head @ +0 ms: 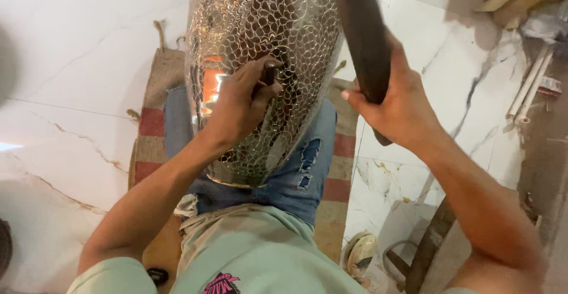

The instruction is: The person sits on the floor with a large engraved brass vase on their lap. They hold a small punch against the vase surface with one hand and strike it with a wooden mallet held in the other hand, repeatedly tapping to chase the decorative pattern, repositioning the punch between strikes.

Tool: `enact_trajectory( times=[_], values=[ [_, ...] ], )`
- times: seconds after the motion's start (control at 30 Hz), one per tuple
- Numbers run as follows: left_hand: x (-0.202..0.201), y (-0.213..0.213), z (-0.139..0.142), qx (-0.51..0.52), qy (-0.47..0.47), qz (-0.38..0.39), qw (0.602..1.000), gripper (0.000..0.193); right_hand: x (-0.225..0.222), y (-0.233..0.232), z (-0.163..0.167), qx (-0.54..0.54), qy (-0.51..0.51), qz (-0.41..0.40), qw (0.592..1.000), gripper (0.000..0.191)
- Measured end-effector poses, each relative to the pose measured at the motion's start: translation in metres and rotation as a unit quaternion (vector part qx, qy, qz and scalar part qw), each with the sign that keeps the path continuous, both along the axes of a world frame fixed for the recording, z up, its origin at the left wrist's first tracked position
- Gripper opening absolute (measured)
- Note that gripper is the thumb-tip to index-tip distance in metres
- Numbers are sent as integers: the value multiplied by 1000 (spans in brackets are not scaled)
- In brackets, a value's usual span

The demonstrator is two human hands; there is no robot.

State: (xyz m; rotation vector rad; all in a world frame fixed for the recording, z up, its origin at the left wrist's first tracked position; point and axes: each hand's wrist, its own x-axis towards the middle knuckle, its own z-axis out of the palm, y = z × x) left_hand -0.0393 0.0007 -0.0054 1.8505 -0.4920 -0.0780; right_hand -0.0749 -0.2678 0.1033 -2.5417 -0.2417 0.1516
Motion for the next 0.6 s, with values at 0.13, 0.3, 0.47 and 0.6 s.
enact_trajectory(
  times=[0.13,0.3,0.47,0.6],
  values=[
    [-12,1,-6,-4,-27,31,999,27,14,10,36,-287,-63,132,947,88],
    [-37,-10,-14,-71,9,167,983,25,24,62,77,-281,-54,191,939,81],
    [-51,-22,-17,-84,17,224,971,21,2,60,75,-423,-63,199,882,97],
    [-53,-25,-10,-114,18,261,958,25,10,53,64,-422,-89,166,887,92]
  ],
)
